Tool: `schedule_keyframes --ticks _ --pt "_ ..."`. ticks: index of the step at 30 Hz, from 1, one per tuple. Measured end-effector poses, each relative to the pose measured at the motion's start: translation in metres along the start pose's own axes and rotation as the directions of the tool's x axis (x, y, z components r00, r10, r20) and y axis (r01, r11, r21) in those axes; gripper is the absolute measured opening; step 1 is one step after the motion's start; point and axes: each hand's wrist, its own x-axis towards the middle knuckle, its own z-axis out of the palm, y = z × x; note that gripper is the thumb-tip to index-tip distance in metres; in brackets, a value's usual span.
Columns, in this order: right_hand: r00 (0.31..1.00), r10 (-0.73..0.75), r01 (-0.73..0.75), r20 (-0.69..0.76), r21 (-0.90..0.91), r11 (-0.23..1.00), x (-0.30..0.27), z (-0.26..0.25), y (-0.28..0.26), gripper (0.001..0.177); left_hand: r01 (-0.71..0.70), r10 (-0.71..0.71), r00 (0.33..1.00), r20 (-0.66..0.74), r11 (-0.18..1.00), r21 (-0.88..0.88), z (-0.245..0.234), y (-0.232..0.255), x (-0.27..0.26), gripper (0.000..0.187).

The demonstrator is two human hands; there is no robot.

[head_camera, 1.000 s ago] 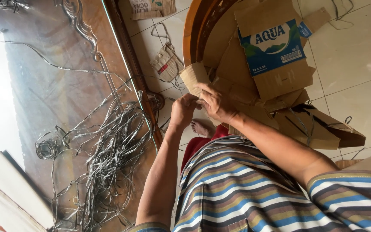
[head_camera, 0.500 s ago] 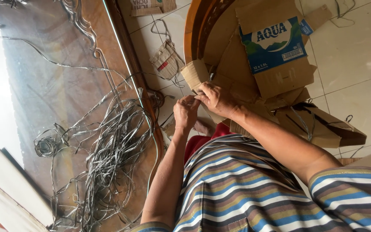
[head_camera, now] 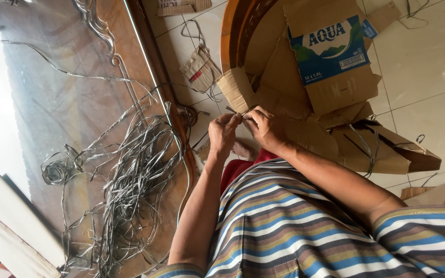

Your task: Wrapping a wooden chair armrest with cardboard and securing it with wire for protection

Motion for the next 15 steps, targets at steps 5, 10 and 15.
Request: schedule_keyframes --ticks 5,10,15 --pt "1.000 -0.017 0.017 0.000 -0.085 0.996 0.003 -0.002 -0.007 0.004 0.093 -0.081 0.995 0.063 0.970 -0.226 -0.001 0.013 -0.008 0.026" --pt "1.000 -0.016 0.016 -0.025 -0.018 1.000 0.001 -0.002 -0.011 0.002 0.123 -0.101 0.992 0.080 0.925 -0.360 -0.002 0.015 -0.015 0.023" --pt "0.999 -0.008 0.008 -0.037 0.001 1.000 -0.002 0.004 -0.005 0.003 0.075 -0.062 0.997 0.044 0.903 -0.423 0.003 0.010 -0.017 0.020"
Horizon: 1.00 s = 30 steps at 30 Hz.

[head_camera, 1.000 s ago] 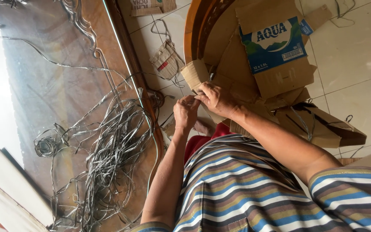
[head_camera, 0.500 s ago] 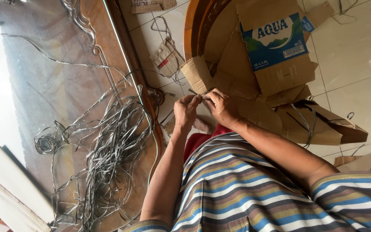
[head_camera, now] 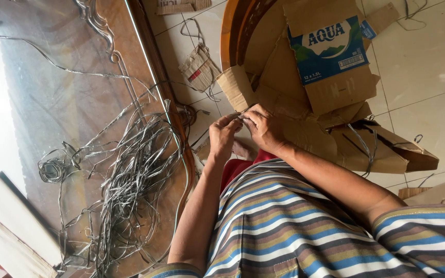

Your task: Wrapping a wooden chair armrest with cardboard and securing it with wire for protection

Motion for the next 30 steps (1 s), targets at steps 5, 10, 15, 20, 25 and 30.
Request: schedule_keyframes --ticks 5,10,15,20,25,30 --pt "1.000 -0.002 0.002 -0.009 -0.016 1.000 0.001 0.000 -0.003 0.006 -0.044 0.046 0.998 -0.034 0.997 0.069 0.002 -0.004 0.002 0.019" --pt "1.000 0.014 -0.014 0.017 0.006 1.000 0.003 -0.002 -0.003 0.004 -0.028 0.046 0.993 -0.106 0.985 0.169 0.003 -0.012 0.008 0.021" --pt "0.997 0.054 -0.057 0.046 0.070 0.996 0.008 -0.005 0.005 0.011 0.003 0.042 0.988 -0.150 0.958 0.285 0.002 -0.014 0.012 0.020" --pt "0.993 -0.039 0.021 0.112 0.162 0.987 0.030 -0.012 -0.010 0.016 -0.005 0.058 0.984 -0.170 0.954 0.298 0.000 -0.018 0.011 0.019" --pt "0.983 -0.076 0.043 0.170 0.188 0.981 0.037 -0.005 0.002 0.010 -0.023 0.077 0.983 -0.167 0.952 0.305 -0.006 -0.038 0.021 0.016" --pt "0.964 -0.116 0.071 0.237 0.189 0.979 0.041 -0.021 -0.012 0.011 -0.036 0.090 0.983 -0.162 0.951 0.307 -0.004 -0.030 0.017 0.015"
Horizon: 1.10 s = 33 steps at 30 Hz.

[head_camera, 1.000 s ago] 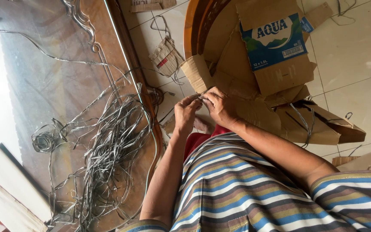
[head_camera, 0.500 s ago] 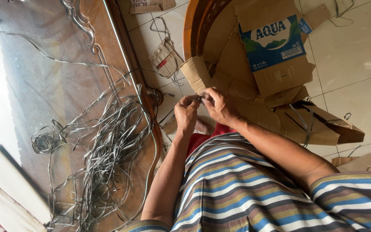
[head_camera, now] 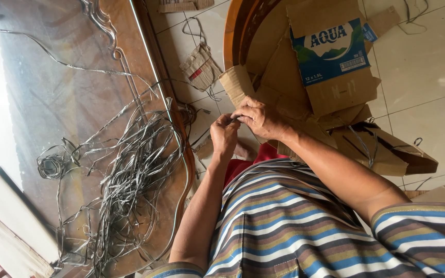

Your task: Wrapping a wooden chair armrest with cardboard and securing it with wire for protection

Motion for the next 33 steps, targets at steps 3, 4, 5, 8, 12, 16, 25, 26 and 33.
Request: schedule_keyframes --ticks 3,4,5,8,12,16,25,26,33 --pt "0.998 0.045 -0.045 0.043 -0.018 0.999 0.000 0.005 0.018 0.009 0.020 -0.021 0.999 0.024 0.999 0.039 -0.001 0.009 -0.003 0.018" --pt "0.997 0.067 -0.067 0.046 0.002 0.998 0.000 0.004 0.017 0.010 0.034 -0.035 0.999 0.022 0.998 0.046 -0.001 0.011 -0.005 0.017" --pt "0.995 0.088 -0.089 0.050 0.023 0.996 0.001 0.003 0.016 0.012 0.049 -0.050 0.999 0.020 0.997 0.052 -0.002 0.014 -0.006 0.017" --pt "0.951 0.308 -0.295 -0.019 0.244 0.924 0.001 0.012 0.028 0.021 0.042 -0.043 0.999 0.006 0.994 0.102 -0.003 0.005 -0.004 0.019" --pt "0.901 0.431 -0.368 -0.044 0.446 0.816 0.001 0.031 0.061 0.017 0.064 -0.066 0.998 0.001 0.982 0.178 -0.007 -0.013 -0.002 0.017" --pt "0.835 0.548 -0.340 -0.046 0.740 0.580 0.003 0.035 0.057 0.009 0.068 -0.068 0.998 -0.008 0.972 0.225 -0.008 -0.021 0.000 0.019" --pt "0.724 0.689 -0.334 0.004 0.877 0.346 0.010 0.032 0.048 0.010 0.034 -0.037 0.999 0.009 0.966 0.258 -0.008 -0.030 0.005 0.021" --pt "0.705 0.709 -0.323 0.017 0.897 0.300 0.010 0.034 0.053 0.009 0.031 -0.037 0.999 0.019 0.968 0.250 -0.009 -0.030 0.004 0.022" --pt "0.667 0.745 -0.316 0.010 0.909 0.271 0.008 0.033 0.060 0.002 0.018 -0.027 0.999 0.035 0.973 0.231 -0.012 -0.024 0.000 0.024"
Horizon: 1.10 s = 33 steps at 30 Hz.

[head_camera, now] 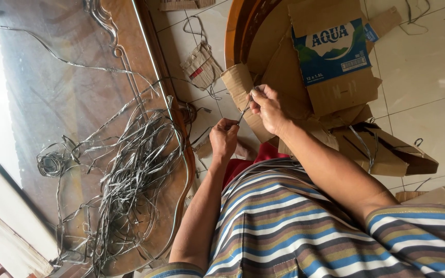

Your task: Wrapping a wooden chair armrest with cardboard and securing it with wire for protection

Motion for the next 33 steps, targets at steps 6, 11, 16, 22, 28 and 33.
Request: schedule_keyframes --ticks 6,11,16,22,28,33 --pt "0.902 -0.412 0.350 0.128 -0.777 0.524 0.017 -0.047 0.013 0.018 0.024 -0.020 1.000 0.014 0.931 -0.364 -0.003 0.013 -0.013 0.030" --pt "0.807 -0.450 0.557 0.383 -0.748 0.362 -0.012 -0.031 0.016 0.010 0.058 -0.043 0.998 0.042 0.859 -0.509 0.001 0.008 -0.013 0.028" --pt "0.781 -0.429 0.568 0.454 -0.802 0.185 -0.026 -0.013 0.004 0.012 0.061 -0.032 0.997 0.065 0.852 -0.520 0.001 0.006 -0.011 0.025" --pt "0.733 -0.449 0.594 0.511 -0.803 0.056 -0.033 -0.005 -0.006 0.010 0.071 -0.032 0.996 0.082 0.844 -0.531 0.004 -0.003 -0.008 0.022" --pt "0.723 -0.451 0.588 0.524 -0.809 0.002 -0.030 -0.008 0.003 0.011 0.077 -0.036 0.996 0.087 0.841 -0.536 0.003 -0.001 -0.009 0.022" --pt "0.728 -0.494 0.563 0.475 -0.825 0.037 -0.028 -0.008 0.008 0.014 0.080 -0.037 0.995 0.091 0.841 -0.535 0.003 -0.003 -0.007 0.022"
